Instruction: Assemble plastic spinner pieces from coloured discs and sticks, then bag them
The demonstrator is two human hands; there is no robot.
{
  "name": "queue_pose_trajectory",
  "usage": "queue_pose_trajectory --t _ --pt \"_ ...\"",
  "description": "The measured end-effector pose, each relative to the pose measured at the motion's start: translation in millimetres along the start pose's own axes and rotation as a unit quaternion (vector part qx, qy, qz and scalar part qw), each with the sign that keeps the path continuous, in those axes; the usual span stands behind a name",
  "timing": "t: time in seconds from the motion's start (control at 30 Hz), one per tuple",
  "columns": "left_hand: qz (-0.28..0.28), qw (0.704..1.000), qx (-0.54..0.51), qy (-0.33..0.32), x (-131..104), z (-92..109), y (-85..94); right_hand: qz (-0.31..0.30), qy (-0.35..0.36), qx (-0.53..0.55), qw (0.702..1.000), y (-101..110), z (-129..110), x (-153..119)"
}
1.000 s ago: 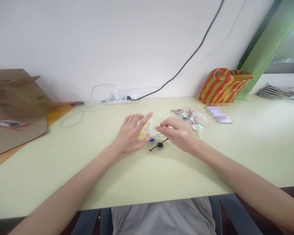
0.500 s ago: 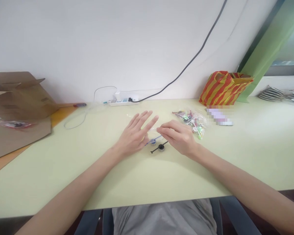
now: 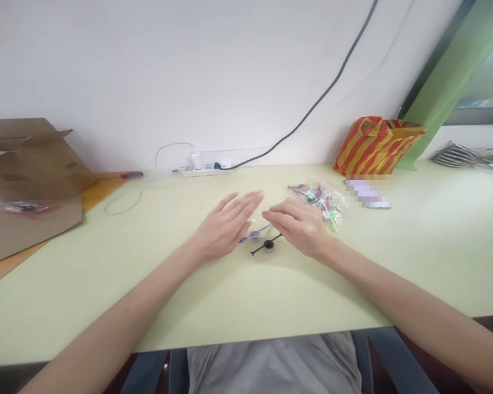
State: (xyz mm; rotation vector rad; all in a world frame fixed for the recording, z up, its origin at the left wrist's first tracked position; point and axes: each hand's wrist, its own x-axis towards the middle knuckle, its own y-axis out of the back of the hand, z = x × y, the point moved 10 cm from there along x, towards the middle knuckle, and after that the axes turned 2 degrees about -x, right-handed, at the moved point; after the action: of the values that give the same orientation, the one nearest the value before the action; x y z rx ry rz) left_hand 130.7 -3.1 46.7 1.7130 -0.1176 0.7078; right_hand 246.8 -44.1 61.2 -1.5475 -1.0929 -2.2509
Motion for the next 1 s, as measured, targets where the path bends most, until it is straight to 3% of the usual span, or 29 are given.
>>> queue_pose_trajectory --t 0.23,0.5,0.63,0.7,0.77,0.9,1.0 --pt "0.068 0.997 -0.021 -0.011 -1.7 -0.2 11.9 0.007 -0.014 -0.003 1.000 8.6 1.2 6.8" --pt "0.089 0.993 -0.075 -0.022 -0.7 13.4 22.0 0.002 0.018 0.037 0.999 8.2 -11.8 9.8" --pt "0.111 0.991 -0.064 0.030 -3.8 -1.6 25.8 0.001 -0.020 0.072 0.997 16.3 -3.7 16.9" --pt "0.110 0.991 -0.041 0.067 -7.4 -16.6 24.8 -0.046 -0.054 0.102 0.992 11.1 8.9 18.1" --pt "0.109 0.989 -0.009 0.101 -12.2 -32.7 24.1 -0.154 -0.079 0.137 0.975 -7.7 20.7 13.3" --pt "0.118 0.981 0.039 0.149 -21.1 -56.6 26.3 -0.381 -0.122 0.179 0.899 -49.7 36.8 -16.6" --pt "0.120 0.979 0.051 0.156 -22.8 -60.9 28.0 -0.469 -0.140 0.200 0.849 -65.9 37.7 -35.3"
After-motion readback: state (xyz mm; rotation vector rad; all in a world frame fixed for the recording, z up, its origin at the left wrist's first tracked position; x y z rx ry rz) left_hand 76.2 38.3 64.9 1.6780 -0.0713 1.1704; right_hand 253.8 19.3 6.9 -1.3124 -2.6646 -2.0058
